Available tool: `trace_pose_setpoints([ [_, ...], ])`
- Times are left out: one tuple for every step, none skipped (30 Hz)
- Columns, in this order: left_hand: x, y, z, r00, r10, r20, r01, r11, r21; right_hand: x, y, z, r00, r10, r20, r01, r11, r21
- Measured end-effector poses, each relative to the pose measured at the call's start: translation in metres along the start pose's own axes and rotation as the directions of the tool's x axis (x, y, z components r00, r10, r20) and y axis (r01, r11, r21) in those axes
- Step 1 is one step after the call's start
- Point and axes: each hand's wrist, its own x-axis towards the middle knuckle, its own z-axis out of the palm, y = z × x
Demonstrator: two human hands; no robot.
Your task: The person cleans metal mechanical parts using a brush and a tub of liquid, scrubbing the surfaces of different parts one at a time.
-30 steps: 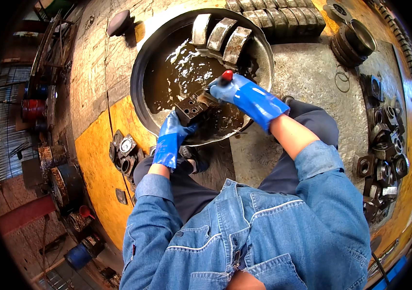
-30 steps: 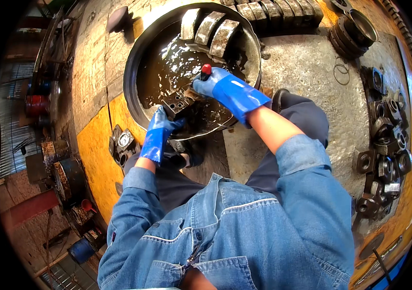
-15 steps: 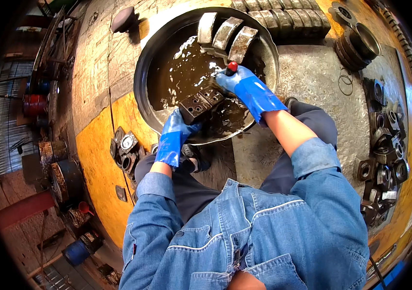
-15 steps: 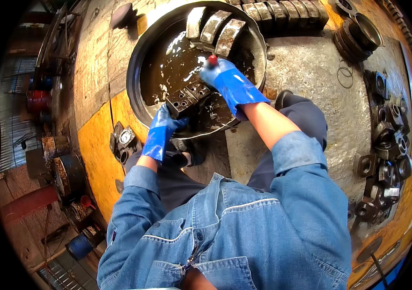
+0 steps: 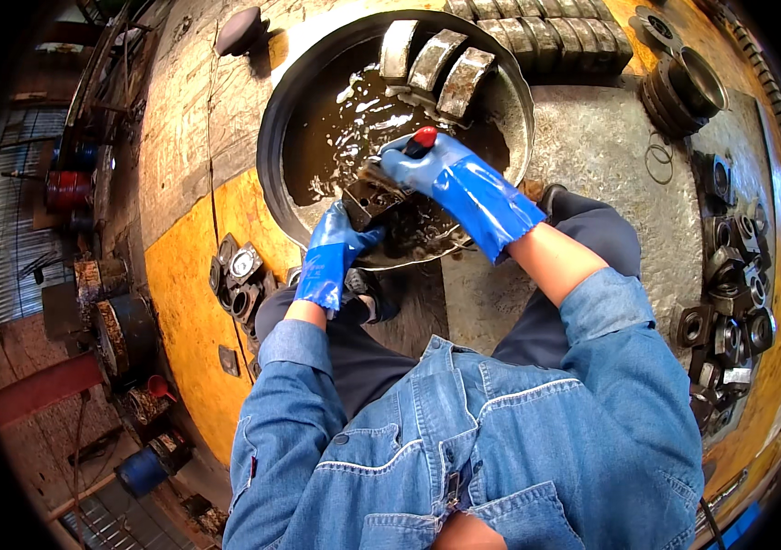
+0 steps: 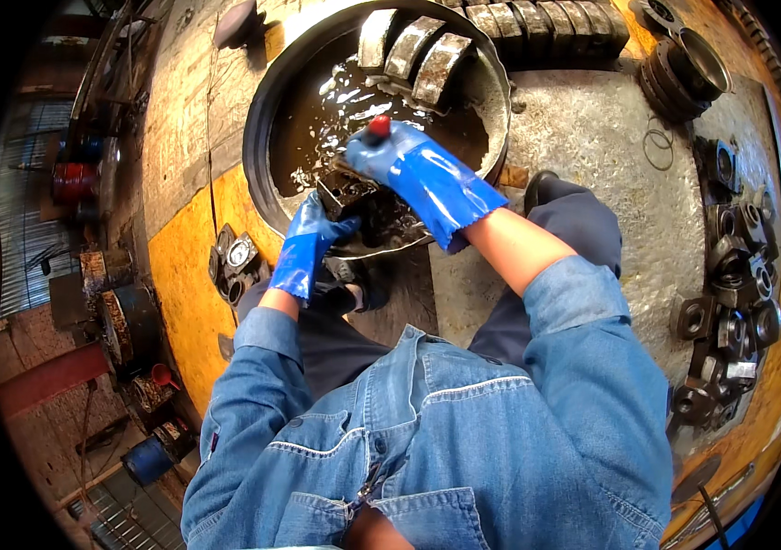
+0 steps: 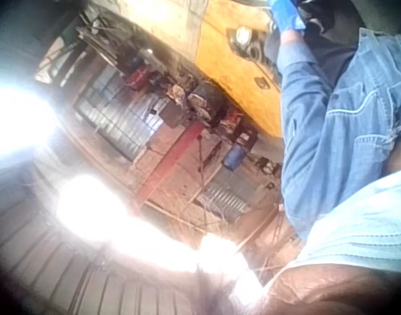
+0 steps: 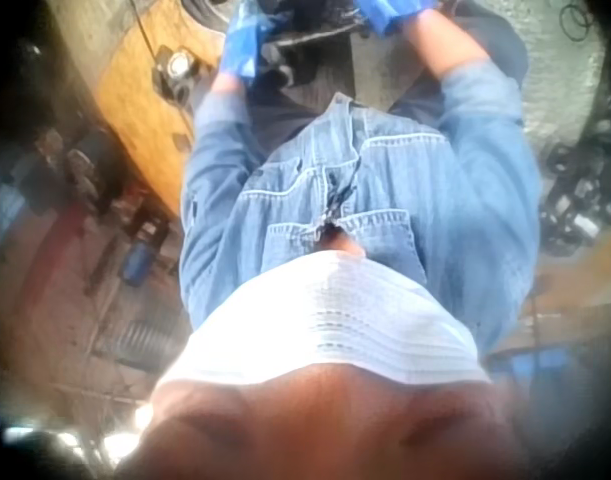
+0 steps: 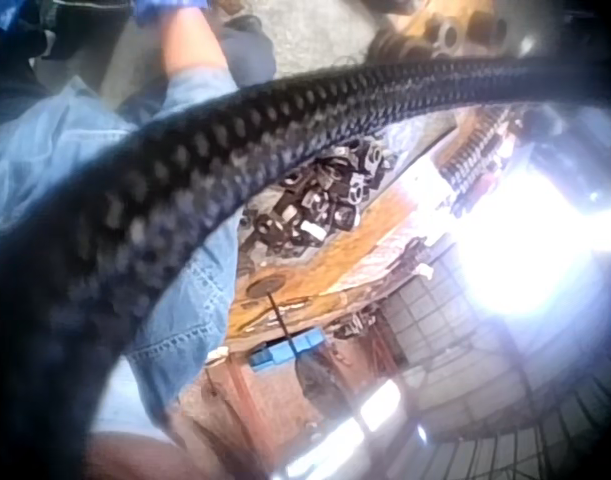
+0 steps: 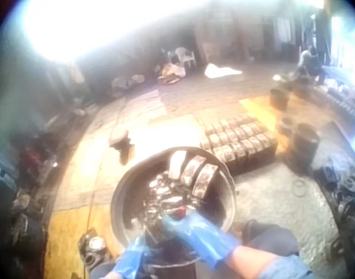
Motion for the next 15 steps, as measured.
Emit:
trace_pose_setpoints([
  [0.0, 0.002, 0.0, 1.0, -0.01, 0.01, 0.01, 1.0, 0.017, -0.004, -0.001, 0.007, 0.995, -0.096, 0.002, 0.096, 0.995, -0.019],
  [0.002, 0.002, 0.001, 1.0, -0.014, 0.008, 0.014, 1.0, 0.015, -0.014, 0.006, 0.016, 0.979, -0.18, -0.093, 0.184, 0.982, 0.041],
  [0.003, 0.0, 0.001, 1.0, -0.019, 0.007, 0.019, 1.0, 0.014, -0.016, 0.003, 0.015, 0.99, -0.122, -0.067, 0.12, 0.992, -0.042],
  [0.004, -0.001, 0.002, 1.0, -0.024, 0.005, 0.024, 1.0, 0.013, -0.017, 0.0, 0.014, 0.997, -0.062, -0.046, 0.056, 0.99, -0.126],
  [0.004, -0.001, 0.003, 1.0, -0.006, 0.017, 0.006, 1.0, -0.011, -0.01, 0.013, 0.011, 0.997, -0.041, -0.058, 0.036, 0.995, -0.096],
  [0.007, 0.003, 0.003, 0.999, 0.019, 0.029, -0.018, 0.999, -0.033, -0.001, 0.026, 0.001, 0.997, -0.023, -0.076, 0.018, 0.998, -0.065],
  [0.005, 0.0, 0.003, 0.999, 0.029, 0.039, -0.027, 0.998, -0.055, -0.001, 0.019, -0.005, 0.997, 0.044, -0.059, -0.052, 0.988, -0.143],
  [0.003, -0.004, 0.004, 0.999, 0.007, 0.034, -0.006, 1.0, -0.01, -0.001, 0.012, -0.01, 0.993, 0.111, -0.047, -0.119, 0.968, -0.221],
  [0.006, -0.004, 0.004, 1.0, 0.0, 0.028, -0.001, 0.999, 0.038, 0.002, 0.012, -0.019, 0.987, 0.127, -0.1, -0.148, 0.961, -0.236],
  [0.008, 0.001, 0.005, 1.0, -0.006, 0.023, 0.004, 0.997, 0.081, 0.007, 0.016, -0.029, 0.977, 0.144, -0.154, -0.18, 0.951, -0.251],
  [0.008, 0.004, 0.006, 1.0, -0.002, 0.013, 0.001, 0.996, 0.09, 0.01, 0.021, -0.039, 0.965, 0.161, -0.209, -0.214, 0.94, -0.265],
  [0.011, -0.008, 0.009, 1.0, -0.002, 0.027, 0.001, 0.999, 0.04, 0.009, 0.023, -0.044, 0.953, 0.173, -0.25, -0.241, 0.931, -0.274],
  [0.017, -0.035, 0.016, 0.999, -0.006, 0.038, 0.006, 1.0, -0.008, 0.003, 0.018, -0.049, 0.946, 0.179, -0.271, -0.251, 0.933, -0.258],
  [0.024, -0.05, 0.017, 0.999, -0.002, 0.046, 0.004, 0.999, -0.047, 0.001, 0.02, -0.054, 0.931, 0.2, -0.306, -0.291, 0.912, -0.29],
  [0.031, -0.051, 0.023, 0.999, -0.016, 0.048, 0.019, 0.998, -0.063, 0.003, 0.028, -0.065, 0.906, 0.226, -0.359, -0.348, 0.88, -0.323],
])
